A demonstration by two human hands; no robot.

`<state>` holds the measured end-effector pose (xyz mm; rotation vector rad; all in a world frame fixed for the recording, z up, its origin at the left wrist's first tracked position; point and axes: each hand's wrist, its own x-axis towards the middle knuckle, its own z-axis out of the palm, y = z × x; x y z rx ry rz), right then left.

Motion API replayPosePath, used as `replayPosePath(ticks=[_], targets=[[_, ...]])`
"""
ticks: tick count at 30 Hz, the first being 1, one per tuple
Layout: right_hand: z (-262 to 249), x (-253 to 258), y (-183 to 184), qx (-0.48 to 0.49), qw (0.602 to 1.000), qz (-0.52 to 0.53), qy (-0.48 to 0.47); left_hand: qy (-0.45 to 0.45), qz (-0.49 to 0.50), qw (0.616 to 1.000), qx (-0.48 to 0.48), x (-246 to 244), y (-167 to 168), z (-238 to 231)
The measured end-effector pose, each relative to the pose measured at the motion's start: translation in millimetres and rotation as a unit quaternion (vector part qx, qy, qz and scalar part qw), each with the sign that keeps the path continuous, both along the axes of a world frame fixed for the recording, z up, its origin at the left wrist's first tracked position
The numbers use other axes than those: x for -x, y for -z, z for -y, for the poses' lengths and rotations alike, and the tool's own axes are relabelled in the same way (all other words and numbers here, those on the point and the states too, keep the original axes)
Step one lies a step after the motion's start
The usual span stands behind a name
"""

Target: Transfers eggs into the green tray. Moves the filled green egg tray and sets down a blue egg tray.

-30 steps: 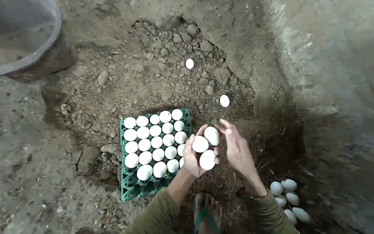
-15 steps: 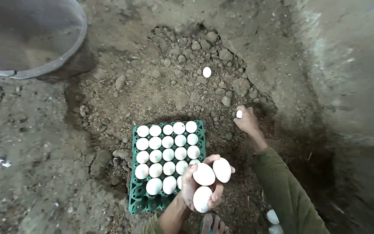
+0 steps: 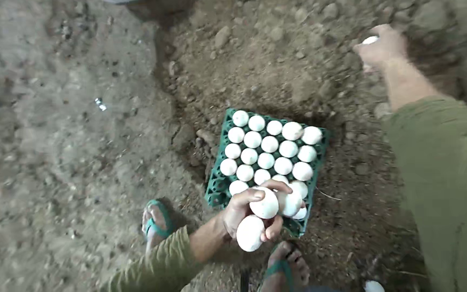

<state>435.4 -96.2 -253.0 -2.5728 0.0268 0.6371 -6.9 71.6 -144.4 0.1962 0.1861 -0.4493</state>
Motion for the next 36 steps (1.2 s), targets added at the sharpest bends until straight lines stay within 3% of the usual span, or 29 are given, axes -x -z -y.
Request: replayPosePath(ticks=[6,13,19,23,26,29,32,36], targets=[[-13,2,-10,0.129,0.989,-0.034,-0.071,-0.067,-0.14,0.987,-0.05,68,-10,-38],[-6,21,-29,0.107,0.989,-0.054,-0.09,-0.048,-0.182,0.969,-0.16,93,-9,-83],[30,42,-15,-0.017,0.999,-0.028,-0.029,0.019,-0.26,0.937,-0.232,82,4,-104],[44,71,-36,-0.067,0.997,-0.031,0.021,0.081,-0.25,0.934,-0.242,73,1,-111],[66,87,-39,-0.155,0.988,-0.006,0.013,0.118,-0.247,0.926,-0.261,72,-2,-113],[63,133,-78,-0.235,0.97,-0.015,0.059,0.123,-0.264,0.903,-0.314,80,-5,-115],[79,162,-97,-0.41,0.911,-0.049,-0.003,0.131,-0.279,0.854,-0.418,78,-15,-107],[76,212,-108,-0.491,0.865,-0.069,-0.081,0.13,-0.314,0.804,-0.488,74,-19,-85]])
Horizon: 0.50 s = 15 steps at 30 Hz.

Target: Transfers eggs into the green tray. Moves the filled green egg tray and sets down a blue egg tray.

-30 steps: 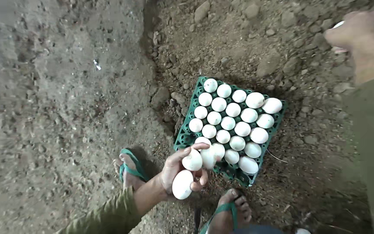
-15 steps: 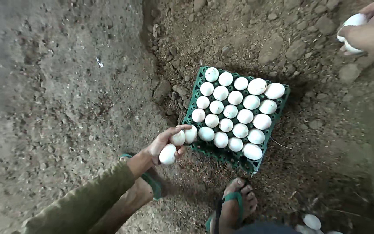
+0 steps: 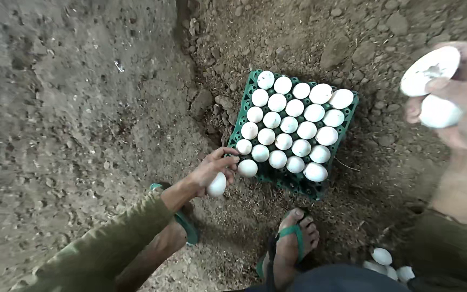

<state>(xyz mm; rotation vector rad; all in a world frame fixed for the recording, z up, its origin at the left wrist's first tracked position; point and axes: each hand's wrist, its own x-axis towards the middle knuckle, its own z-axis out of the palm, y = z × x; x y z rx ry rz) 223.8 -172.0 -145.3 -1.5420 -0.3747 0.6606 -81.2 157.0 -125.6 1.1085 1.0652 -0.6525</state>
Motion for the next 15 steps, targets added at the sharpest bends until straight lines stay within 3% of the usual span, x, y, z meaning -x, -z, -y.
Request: replayPosePath(ticks=[5,9,12,15], targets=[[-22,79,-17,-0.021,0.997,-0.056,-0.049,0.064,0.03,0.996,-0.058,9,-2,15],[-49,149,-19,0.004,0.986,-0.099,-0.137,-0.037,0.109,0.987,-0.11,15,-2,24],[-74,188,-15,0.033,0.978,-0.127,-0.161,-0.125,0.259,0.939,-0.189,17,22,22],[-87,212,-3,0.092,0.985,-0.036,-0.14,-0.165,0.362,0.873,-0.283,8,43,27]])
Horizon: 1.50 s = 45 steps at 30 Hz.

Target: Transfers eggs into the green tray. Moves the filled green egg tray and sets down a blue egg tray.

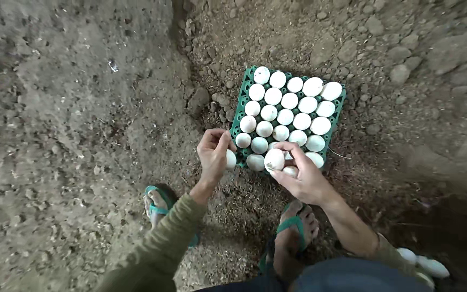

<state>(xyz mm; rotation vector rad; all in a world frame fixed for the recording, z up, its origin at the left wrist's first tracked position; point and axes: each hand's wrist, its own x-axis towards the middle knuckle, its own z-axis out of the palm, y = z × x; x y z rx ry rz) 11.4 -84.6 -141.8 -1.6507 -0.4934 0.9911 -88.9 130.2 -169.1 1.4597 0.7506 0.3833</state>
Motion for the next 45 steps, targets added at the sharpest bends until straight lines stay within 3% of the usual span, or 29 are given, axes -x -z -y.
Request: replayPosePath(ticks=[5,9,12,16,21,24,28,31,34,37,39,45], targets=[[12,25,25,0.043,0.986,0.155,0.042,-0.072,0.065,0.985,-0.143,-12,36,20],[15,40,38,0.07,0.965,0.247,0.047,-0.057,0.078,0.965,-0.242,-4,57,25],[14,50,43,0.064,0.938,0.327,0.1,-0.035,0.084,0.963,-0.256,-1,56,26],[6,52,70,-0.034,0.874,0.43,0.222,-0.013,0.111,0.95,-0.291,-6,53,23],[17,51,76,-0.078,0.848,0.445,0.277,-0.009,0.141,0.937,-0.319,-23,36,24],[70,40,57,-0.035,0.818,0.427,0.383,0.003,0.161,0.937,-0.309,-37,23,20],[182,17,32,0.196,0.748,0.375,0.512,0.039,0.195,0.927,-0.317,-58,10,15],[250,9,4,0.415,0.699,0.247,0.527,0.073,0.199,0.927,-0.309,-64,1,12],[296,29,-19,0.547,0.688,0.104,0.466,0.121,0.21,0.939,-0.244,-67,-7,13],[334,67,-8,0.587,0.713,-0.072,0.377,0.078,0.185,0.966,-0.162,-71,-5,22],[347,92,16,0.579,0.723,-0.168,0.336,0.067,0.192,0.966,-0.16,-74,-8,28],[328,131,45,0.565,0.748,-0.212,0.276,0.094,0.269,0.928,-0.24,-88,-31,19]])
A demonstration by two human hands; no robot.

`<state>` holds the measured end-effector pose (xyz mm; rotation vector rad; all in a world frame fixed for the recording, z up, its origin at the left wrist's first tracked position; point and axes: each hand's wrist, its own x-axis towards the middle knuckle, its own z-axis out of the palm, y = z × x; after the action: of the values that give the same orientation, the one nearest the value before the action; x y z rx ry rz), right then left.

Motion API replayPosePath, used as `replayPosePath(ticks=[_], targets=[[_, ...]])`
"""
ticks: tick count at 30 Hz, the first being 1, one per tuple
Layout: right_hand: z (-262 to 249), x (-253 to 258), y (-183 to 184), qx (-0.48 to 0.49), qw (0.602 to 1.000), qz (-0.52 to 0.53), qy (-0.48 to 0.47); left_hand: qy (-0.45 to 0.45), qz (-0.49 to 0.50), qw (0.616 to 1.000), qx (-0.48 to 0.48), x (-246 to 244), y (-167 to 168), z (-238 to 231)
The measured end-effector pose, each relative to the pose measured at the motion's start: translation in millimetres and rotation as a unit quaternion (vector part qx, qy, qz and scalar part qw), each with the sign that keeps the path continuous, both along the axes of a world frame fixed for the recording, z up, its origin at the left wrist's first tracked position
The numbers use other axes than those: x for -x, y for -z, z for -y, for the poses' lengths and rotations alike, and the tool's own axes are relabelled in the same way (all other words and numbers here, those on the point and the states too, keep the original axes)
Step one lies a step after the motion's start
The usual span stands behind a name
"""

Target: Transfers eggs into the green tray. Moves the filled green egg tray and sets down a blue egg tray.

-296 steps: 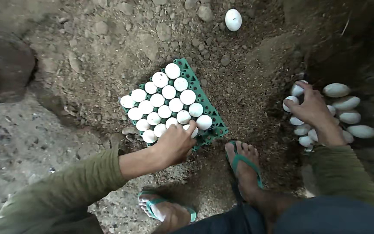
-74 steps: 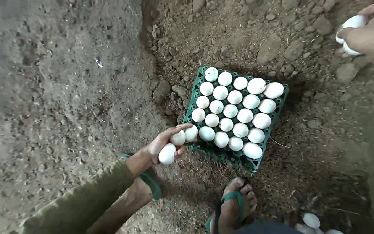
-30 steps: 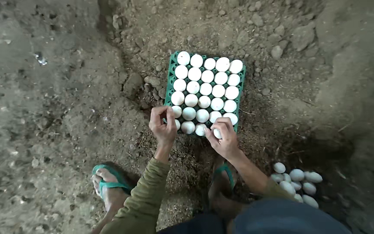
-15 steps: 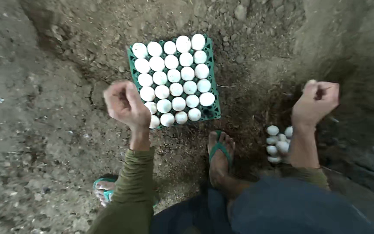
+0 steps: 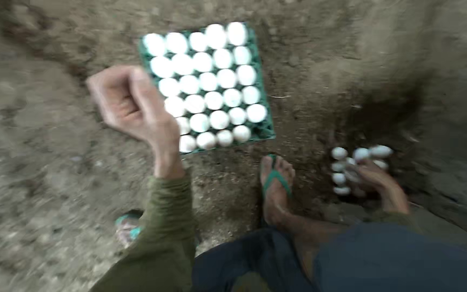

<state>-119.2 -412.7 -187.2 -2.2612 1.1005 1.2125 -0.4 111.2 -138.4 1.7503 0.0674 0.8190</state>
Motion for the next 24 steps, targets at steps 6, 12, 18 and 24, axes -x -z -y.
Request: replayPosePath(ticks=[6,12,18,24], targets=[[-30,3,13,0.042,0.997,0.03,-0.058,0.079,-0.057,0.993,-0.073,-5,-5,-23],[-25,6,21,0.036,0.993,0.05,-0.096,0.064,-0.084,0.993,-0.055,7,8,-29],[-19,1,21,0.02,0.992,0.005,-0.123,0.065,-0.076,0.994,-0.038,3,11,-25],[-1,-1,27,-0.038,0.992,-0.021,-0.118,0.065,-0.081,0.994,-0.039,5,13,-24]])
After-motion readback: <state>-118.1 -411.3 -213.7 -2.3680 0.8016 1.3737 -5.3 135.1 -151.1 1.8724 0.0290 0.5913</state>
